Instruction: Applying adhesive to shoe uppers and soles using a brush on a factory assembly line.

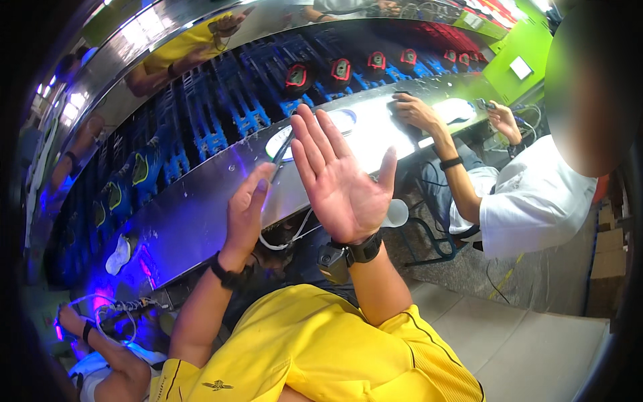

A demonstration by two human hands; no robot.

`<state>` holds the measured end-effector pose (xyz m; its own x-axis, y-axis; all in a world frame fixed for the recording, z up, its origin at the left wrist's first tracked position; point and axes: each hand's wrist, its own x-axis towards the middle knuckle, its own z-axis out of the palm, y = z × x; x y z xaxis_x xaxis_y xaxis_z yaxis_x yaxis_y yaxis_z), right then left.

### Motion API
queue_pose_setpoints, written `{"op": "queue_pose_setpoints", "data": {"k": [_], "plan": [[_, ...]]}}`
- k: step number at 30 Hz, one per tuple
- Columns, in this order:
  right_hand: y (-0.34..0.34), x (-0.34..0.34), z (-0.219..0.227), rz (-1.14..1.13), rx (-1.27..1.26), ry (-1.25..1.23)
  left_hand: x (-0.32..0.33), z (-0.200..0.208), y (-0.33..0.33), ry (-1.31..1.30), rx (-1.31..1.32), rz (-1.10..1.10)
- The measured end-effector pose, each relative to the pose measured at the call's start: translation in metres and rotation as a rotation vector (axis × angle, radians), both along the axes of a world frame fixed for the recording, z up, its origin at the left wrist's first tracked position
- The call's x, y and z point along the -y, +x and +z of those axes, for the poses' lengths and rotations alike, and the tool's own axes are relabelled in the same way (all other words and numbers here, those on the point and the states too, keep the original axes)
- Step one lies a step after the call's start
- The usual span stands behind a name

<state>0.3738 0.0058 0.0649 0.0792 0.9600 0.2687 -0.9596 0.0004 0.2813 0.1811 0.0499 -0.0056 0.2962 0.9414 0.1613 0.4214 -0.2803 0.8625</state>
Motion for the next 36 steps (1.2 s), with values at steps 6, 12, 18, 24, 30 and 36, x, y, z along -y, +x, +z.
{"op": "queue_pose_setpoints", "data": {"k": [6,12,18,24,30,36], "plan": [[-0.033,-0.017,-0.008,0.107,0.010,-0.035,0.028,0.033,-0.006,-0.804,1.077,-0.355],[-0.076,-0.015,-0.007,0.168,0.190,-0.027,0.035,0.036,-0.016,-0.794,1.044,-0.256],[-0.098,-0.003,-0.007,0.032,0.537,-0.044,0.041,0.043,-0.019,-0.884,1.035,0.031],[-0.097,-0.007,-0.010,0.110,0.456,0.002,0.049,0.025,-0.030,-0.772,1.015,-0.088],[-0.098,-0.008,-0.015,0.151,0.336,0.031,0.053,0.042,-0.036,-0.811,1.091,-0.170],[-0.124,-0.006,-0.009,0.070,0.521,0.010,0.043,0.034,-0.056,-0.540,0.736,-0.070]]}}
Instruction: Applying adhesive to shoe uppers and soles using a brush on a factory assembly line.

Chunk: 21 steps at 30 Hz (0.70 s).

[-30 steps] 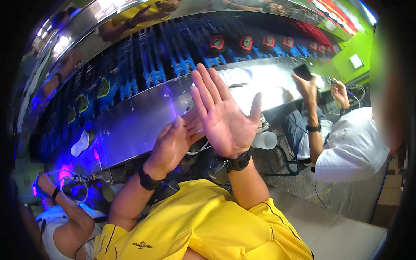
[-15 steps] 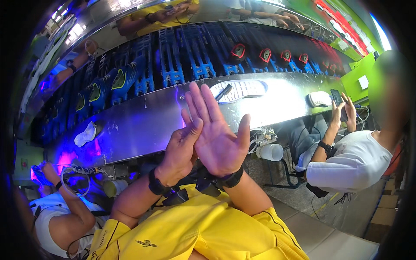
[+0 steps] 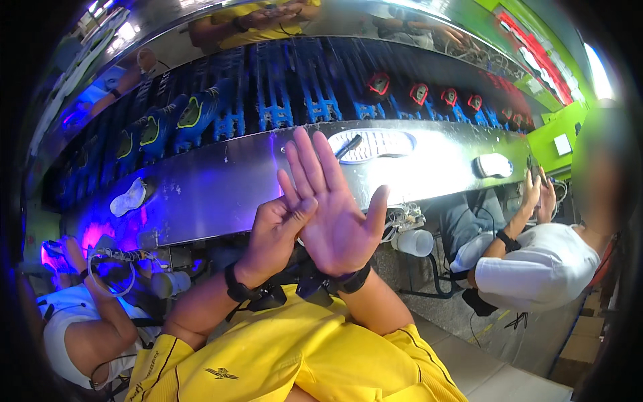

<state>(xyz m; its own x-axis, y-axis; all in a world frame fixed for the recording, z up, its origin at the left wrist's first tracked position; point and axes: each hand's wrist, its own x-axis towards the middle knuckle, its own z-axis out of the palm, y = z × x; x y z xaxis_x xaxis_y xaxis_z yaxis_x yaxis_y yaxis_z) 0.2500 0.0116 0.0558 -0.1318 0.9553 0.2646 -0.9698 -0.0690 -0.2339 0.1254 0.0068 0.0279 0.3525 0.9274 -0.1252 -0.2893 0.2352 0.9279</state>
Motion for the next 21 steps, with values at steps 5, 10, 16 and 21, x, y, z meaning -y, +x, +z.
{"op": "queue_pose_setpoints", "data": {"k": [5,10,16,21], "plan": [[-0.020,0.011,0.005,-0.201,0.388,0.035,-0.017,-0.003,-0.003,-0.165,-0.114,-0.006],[-0.013,0.013,0.009,-0.116,0.333,0.061,0.017,-0.012,0.008,0.009,-0.080,0.083],[-0.018,0.015,0.022,-0.066,0.186,0.116,0.034,0.008,-0.006,-0.020,0.273,-0.029],[-0.044,0.040,0.023,-0.321,0.608,0.162,0.034,0.001,-0.017,0.136,-0.054,-0.011]]}}
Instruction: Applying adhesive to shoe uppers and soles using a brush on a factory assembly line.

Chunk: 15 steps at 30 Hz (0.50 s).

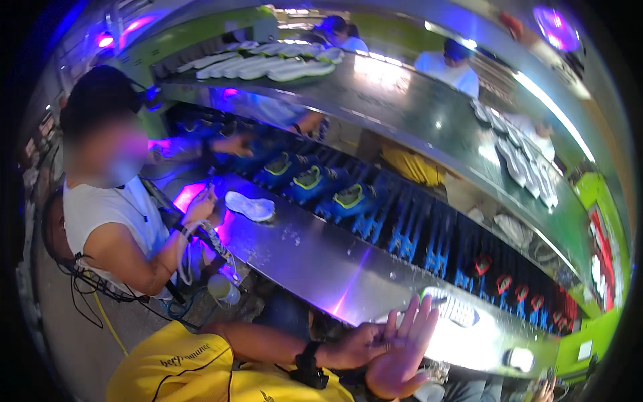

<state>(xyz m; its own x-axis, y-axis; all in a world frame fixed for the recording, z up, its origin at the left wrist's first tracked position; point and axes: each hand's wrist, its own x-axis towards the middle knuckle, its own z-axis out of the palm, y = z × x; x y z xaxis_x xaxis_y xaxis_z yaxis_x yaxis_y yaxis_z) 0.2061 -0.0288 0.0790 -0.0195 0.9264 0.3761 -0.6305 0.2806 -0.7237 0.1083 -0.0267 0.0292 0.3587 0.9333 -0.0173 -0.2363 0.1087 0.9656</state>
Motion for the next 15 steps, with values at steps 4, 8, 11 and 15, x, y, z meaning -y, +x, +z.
{"op": "queue_pose_setpoints", "data": {"k": [4,8,11,15], "plan": [[-0.006,0.000,-0.035,-0.202,0.241,0.245,-0.011,-0.027,-0.003,0.274,0.085,0.279],[0.003,0.004,-0.030,-0.097,0.123,0.306,0.003,-0.024,-0.006,0.234,0.154,0.290],[0.003,0.002,-0.024,-0.035,0.048,0.340,0.007,-0.023,0.007,0.195,0.231,0.278],[0.002,0.001,-0.010,-0.019,-0.027,0.348,0.017,-0.002,0.006,0.105,0.349,0.191]]}}
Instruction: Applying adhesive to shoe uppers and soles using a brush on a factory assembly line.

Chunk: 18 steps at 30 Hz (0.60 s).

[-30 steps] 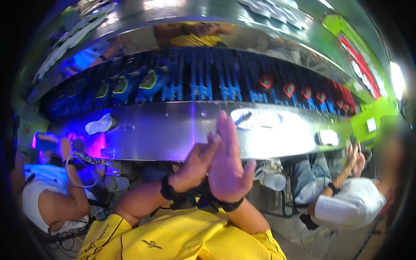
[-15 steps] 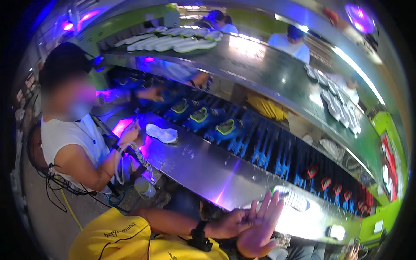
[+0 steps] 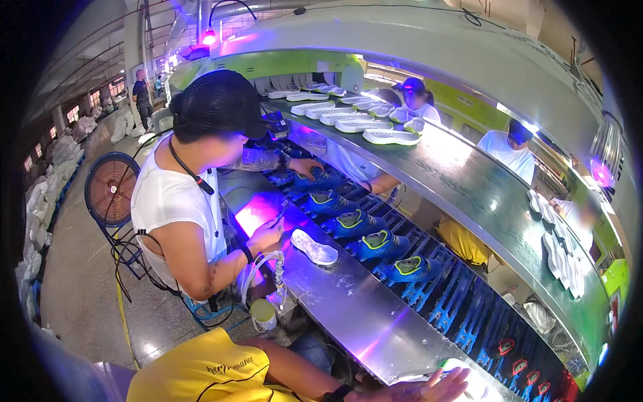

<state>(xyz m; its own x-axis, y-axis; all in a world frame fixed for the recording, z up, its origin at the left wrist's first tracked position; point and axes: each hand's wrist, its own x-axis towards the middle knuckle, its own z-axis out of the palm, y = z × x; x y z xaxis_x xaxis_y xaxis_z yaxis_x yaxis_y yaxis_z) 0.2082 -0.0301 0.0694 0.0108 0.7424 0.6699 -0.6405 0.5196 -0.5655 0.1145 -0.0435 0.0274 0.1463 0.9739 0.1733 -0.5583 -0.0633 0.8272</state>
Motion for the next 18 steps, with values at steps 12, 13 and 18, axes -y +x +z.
{"op": "queue_pose_setpoints", "data": {"k": [12,13,18], "plan": [[-0.026,0.031,0.062,0.154,-0.097,-0.300,-0.013,0.024,-0.030,0.119,-0.128,-0.193],[-0.035,0.036,0.061,0.127,-0.154,-0.272,-0.015,0.021,-0.032,0.145,-0.164,-0.145],[-0.045,0.046,0.046,0.087,-0.327,-0.226,-0.012,0.045,-0.037,0.226,-0.358,0.007]]}}
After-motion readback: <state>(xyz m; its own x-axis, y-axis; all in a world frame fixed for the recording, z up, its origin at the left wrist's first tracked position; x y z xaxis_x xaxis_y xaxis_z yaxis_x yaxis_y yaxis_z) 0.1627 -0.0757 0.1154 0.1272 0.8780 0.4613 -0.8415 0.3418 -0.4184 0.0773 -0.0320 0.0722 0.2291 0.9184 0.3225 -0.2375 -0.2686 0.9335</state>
